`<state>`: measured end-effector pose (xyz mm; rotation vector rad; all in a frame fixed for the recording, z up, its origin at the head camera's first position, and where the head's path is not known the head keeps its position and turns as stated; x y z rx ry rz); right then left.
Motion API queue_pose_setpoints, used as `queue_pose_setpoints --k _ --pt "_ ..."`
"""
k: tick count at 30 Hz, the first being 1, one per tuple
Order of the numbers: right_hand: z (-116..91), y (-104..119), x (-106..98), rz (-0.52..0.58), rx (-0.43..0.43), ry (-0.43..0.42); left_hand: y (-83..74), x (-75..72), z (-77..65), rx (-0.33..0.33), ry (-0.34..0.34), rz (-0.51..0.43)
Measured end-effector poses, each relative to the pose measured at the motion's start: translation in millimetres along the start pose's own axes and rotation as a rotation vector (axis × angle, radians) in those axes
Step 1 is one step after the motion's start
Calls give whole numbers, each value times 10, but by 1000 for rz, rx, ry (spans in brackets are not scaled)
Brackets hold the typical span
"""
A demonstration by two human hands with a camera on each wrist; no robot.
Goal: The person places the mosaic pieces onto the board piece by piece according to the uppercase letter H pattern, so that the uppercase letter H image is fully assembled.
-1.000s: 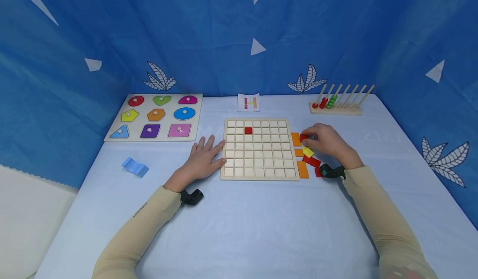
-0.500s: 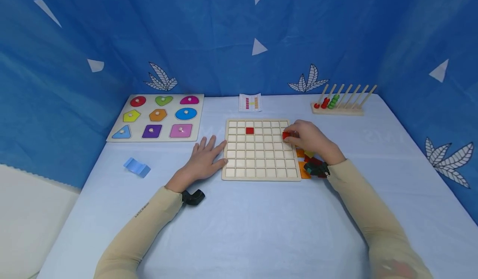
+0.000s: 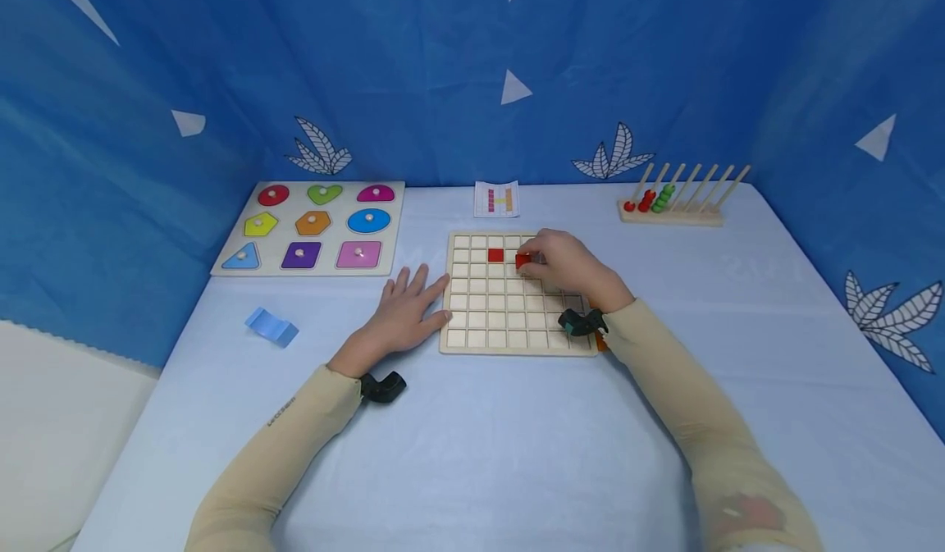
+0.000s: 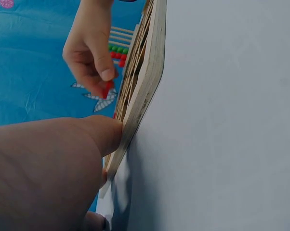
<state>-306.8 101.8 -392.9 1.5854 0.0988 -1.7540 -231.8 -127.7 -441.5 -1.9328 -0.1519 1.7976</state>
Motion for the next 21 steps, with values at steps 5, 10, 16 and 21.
queue_pose_setpoints --k 5,10,16,21 --pt "80 73 82 11 -13 8 -4 -4 2 2 -3 -1" --pt "144 98 174 -2 -11 20 -7 -13 -2 6 -6 4" --pt "176 137 246 14 6 58 -1 -12 -7 6 -3 -2" --pt "184 158 271 19 0 54 4 -5 1 10 -4 -3"
Point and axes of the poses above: each hand's wrist, its own z-axis towards the middle knuckle, its own x-axis out of the palm, y = z × x, the point moved 7 cm from there along z, towards the middle knuckle, and after that the axes turned 10 degrees about -y, right-handed, at the moved point
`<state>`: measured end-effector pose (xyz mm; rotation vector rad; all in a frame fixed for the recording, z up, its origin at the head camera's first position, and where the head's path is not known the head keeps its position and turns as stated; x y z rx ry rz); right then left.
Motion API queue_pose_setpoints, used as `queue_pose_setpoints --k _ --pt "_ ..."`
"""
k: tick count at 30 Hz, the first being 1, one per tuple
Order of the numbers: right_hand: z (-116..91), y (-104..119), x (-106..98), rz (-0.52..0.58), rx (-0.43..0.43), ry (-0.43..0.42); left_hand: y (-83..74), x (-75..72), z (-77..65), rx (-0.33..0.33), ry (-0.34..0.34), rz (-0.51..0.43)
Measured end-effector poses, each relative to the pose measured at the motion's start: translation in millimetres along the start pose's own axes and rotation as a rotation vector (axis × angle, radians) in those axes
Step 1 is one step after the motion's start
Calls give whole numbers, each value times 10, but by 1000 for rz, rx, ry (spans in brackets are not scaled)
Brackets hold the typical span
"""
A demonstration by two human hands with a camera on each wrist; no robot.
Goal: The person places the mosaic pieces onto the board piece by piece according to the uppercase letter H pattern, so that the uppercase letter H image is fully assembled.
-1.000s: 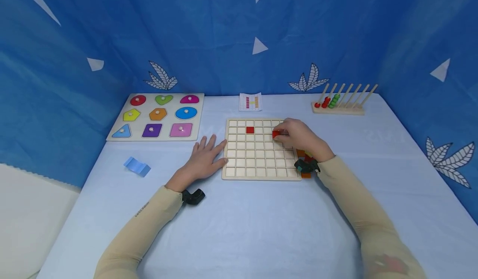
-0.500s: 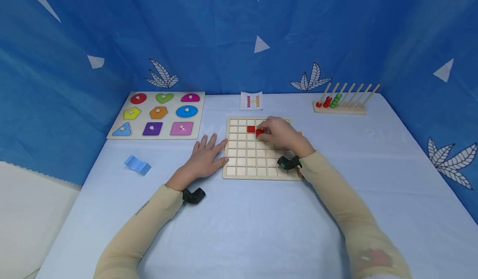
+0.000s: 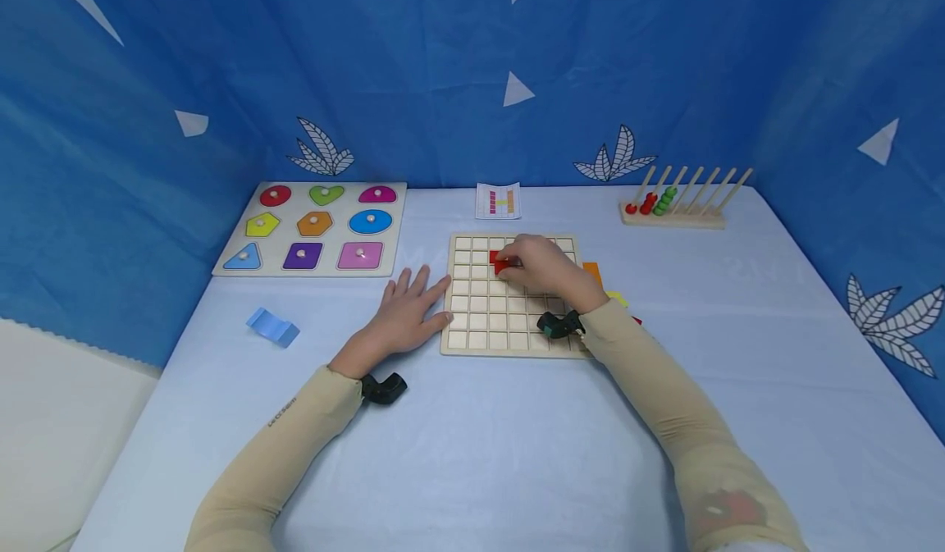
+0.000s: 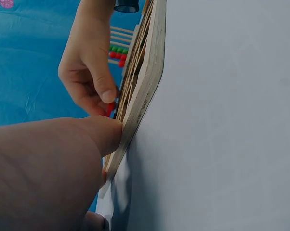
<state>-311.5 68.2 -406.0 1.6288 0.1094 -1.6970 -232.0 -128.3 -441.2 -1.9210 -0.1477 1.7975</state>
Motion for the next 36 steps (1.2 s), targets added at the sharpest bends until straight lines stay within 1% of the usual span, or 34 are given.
queue_pose_setpoints --k 7,19,36 --pt "5 27 32 5 -45 -22 -10 -8 -6 -1 1 -5" --pt "3 43 60 -22 -46 -36 -20 -18 -17 -1 9 -3" --pt "-3 56 56 -23 -42 -44 -19 -20 -8 -1 3 6"
Point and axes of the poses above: each hand's wrist, its own z-axis towards the middle knuckle, its own x-axis out of the palm, y = z × x, the point moved 7 cm from there along z, towards the middle knuckle, and after that the axes turned 10 degrees about -y, right-handed, at the moved point
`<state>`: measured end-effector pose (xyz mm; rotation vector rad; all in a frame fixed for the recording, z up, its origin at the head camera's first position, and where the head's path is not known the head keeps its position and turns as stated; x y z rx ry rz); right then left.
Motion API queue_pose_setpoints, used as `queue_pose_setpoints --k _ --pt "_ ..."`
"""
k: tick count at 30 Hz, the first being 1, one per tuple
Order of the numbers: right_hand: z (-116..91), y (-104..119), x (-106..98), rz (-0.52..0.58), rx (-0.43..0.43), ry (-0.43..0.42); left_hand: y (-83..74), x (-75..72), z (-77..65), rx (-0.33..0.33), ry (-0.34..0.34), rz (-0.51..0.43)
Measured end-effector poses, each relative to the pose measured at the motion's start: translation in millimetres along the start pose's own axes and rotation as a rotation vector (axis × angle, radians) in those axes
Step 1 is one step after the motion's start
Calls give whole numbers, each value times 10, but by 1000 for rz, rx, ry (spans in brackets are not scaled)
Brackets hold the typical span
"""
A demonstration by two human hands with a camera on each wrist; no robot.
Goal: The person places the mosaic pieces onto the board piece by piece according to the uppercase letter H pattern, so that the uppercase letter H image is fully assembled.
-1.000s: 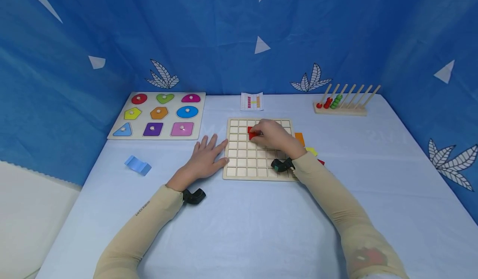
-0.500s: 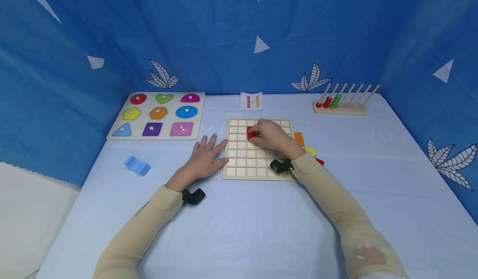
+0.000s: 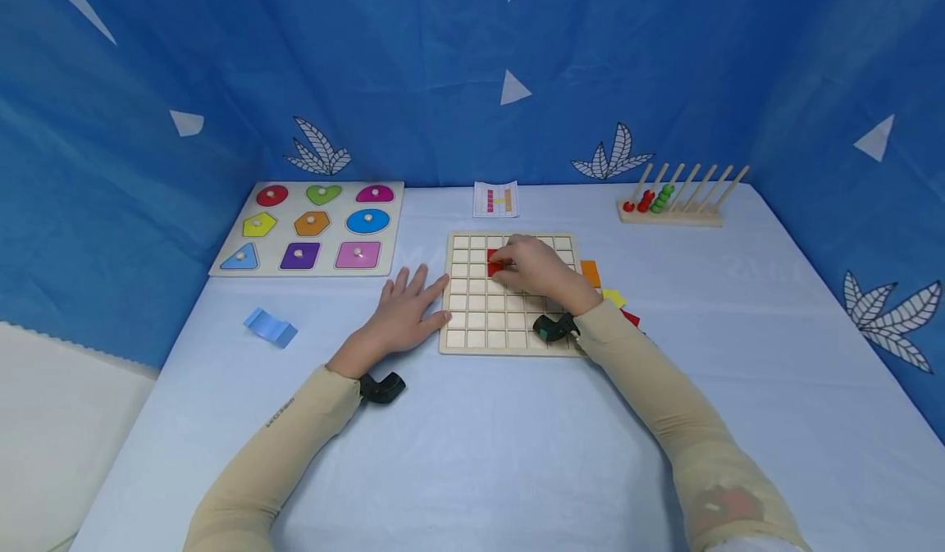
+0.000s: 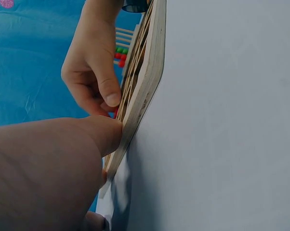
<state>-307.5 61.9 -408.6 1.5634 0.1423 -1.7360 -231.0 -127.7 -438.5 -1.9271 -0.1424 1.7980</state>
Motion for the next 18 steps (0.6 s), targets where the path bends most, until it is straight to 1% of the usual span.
queue_pose_setpoints --k 11,18 --pt "-6 -18 2 25 11 2 2 10 6 -13 11 -2" --pt "-15 -29 -6 35 24 -1 4 13 5 -8 5 -1"
Point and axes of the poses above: each hand's wrist, its own z-axis towards the middle knuckle, its own x-axis out of the palm, y = z × x, the point moved 7 cm from there along z, towards the middle knuckle, and after that the axes turned 10 degrees about -y, right-handed, at the moved point
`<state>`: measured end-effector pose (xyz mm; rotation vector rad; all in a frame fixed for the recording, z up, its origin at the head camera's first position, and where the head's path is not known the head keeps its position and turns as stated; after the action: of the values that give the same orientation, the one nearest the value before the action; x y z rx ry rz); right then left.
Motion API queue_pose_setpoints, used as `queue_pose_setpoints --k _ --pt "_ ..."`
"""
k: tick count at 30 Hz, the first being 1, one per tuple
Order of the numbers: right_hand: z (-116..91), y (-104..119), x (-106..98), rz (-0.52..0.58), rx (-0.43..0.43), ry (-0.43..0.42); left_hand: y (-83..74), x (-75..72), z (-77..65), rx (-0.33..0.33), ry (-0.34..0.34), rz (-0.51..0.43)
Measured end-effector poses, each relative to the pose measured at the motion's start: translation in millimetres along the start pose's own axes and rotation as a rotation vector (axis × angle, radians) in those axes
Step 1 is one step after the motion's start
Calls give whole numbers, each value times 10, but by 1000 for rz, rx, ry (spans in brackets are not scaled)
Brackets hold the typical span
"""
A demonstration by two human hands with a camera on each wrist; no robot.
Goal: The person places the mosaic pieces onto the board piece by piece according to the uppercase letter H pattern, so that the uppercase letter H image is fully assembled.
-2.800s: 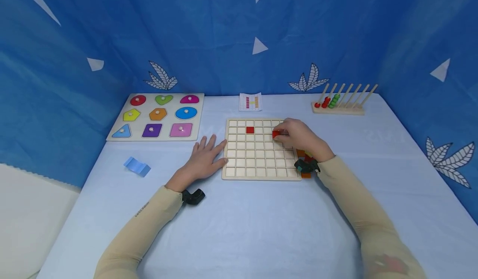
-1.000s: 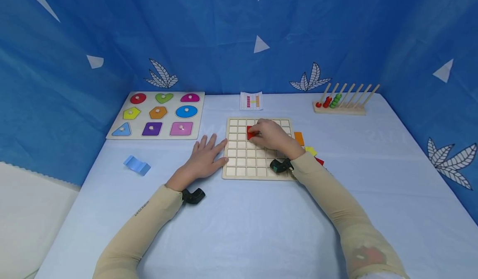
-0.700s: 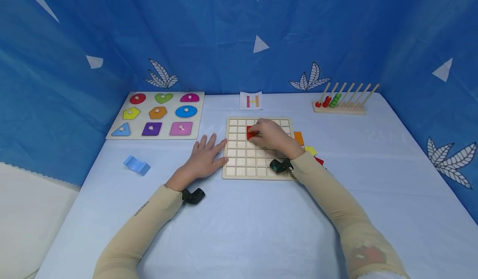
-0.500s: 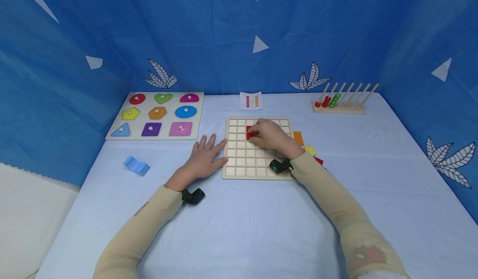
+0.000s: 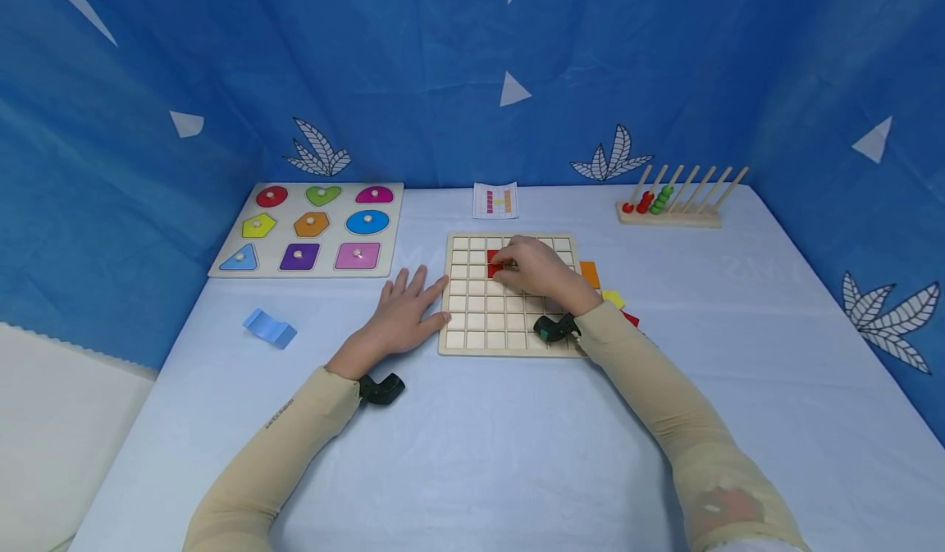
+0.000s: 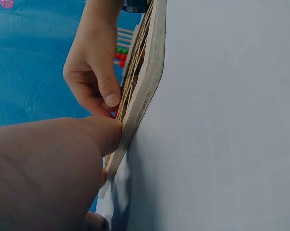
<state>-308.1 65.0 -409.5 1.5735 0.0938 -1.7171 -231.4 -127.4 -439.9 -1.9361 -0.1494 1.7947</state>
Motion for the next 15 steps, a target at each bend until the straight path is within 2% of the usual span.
queue_pose_setpoints --k 15 --pt "-9 -3 0 7 -12 -4 -11 -15 -11 5 6 1"
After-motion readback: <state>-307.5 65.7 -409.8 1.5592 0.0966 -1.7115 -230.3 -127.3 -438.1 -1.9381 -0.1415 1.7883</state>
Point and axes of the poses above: each hand's wrist, its own z-axis towards the middle knuckle, its own x-axis out of the palm, y = z × x, the point moved 7 cm from there along z, towards the middle knuckle, and after that the axes turned 10 degrees about -y, right-handed, at the moved point
